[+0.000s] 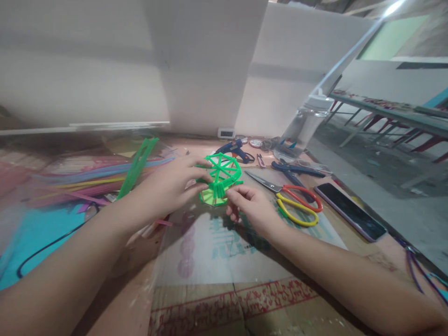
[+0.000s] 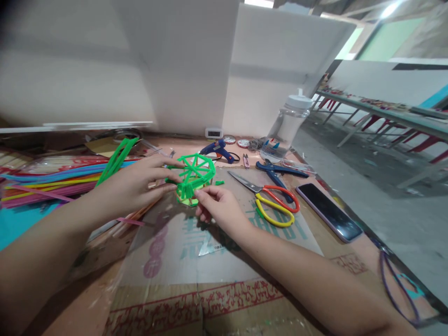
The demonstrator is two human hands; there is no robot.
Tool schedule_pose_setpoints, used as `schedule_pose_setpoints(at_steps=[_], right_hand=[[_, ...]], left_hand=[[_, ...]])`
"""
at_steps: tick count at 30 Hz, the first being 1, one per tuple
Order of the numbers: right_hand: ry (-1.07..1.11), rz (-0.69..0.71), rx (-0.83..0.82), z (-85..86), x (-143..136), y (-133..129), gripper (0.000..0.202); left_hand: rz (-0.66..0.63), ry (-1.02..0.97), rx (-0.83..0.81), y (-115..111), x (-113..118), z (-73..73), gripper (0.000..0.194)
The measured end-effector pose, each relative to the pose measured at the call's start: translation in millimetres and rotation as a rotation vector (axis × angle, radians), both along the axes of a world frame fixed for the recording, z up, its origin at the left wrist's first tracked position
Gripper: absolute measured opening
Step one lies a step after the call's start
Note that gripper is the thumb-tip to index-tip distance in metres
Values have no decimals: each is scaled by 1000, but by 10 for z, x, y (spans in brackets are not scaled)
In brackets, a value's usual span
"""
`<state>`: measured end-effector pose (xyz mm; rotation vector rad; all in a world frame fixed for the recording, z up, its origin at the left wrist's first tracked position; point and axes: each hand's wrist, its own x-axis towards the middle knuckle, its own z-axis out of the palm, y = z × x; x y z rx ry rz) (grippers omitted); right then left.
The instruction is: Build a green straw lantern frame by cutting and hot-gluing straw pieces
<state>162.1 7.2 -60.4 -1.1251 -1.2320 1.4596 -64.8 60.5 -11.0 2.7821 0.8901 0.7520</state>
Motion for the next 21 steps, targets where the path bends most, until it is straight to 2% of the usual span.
schedule_pose_setpoints(at_steps=[7,13,16,21], right_hand=[[85,38,-36,58,-85,-9,42],[90,65,-55,66,-69,16,43],[87,56,-51,62,-69,6,42],[95,37,-20,42,-48,2,45]], left_hand=[[-42,-8,27,14,-5,-11,20],[-13,13,14,-27,11,29,26],[43,-28,7,-87,81,42,29],[192,-206,-6,-161,217,-31,22]])
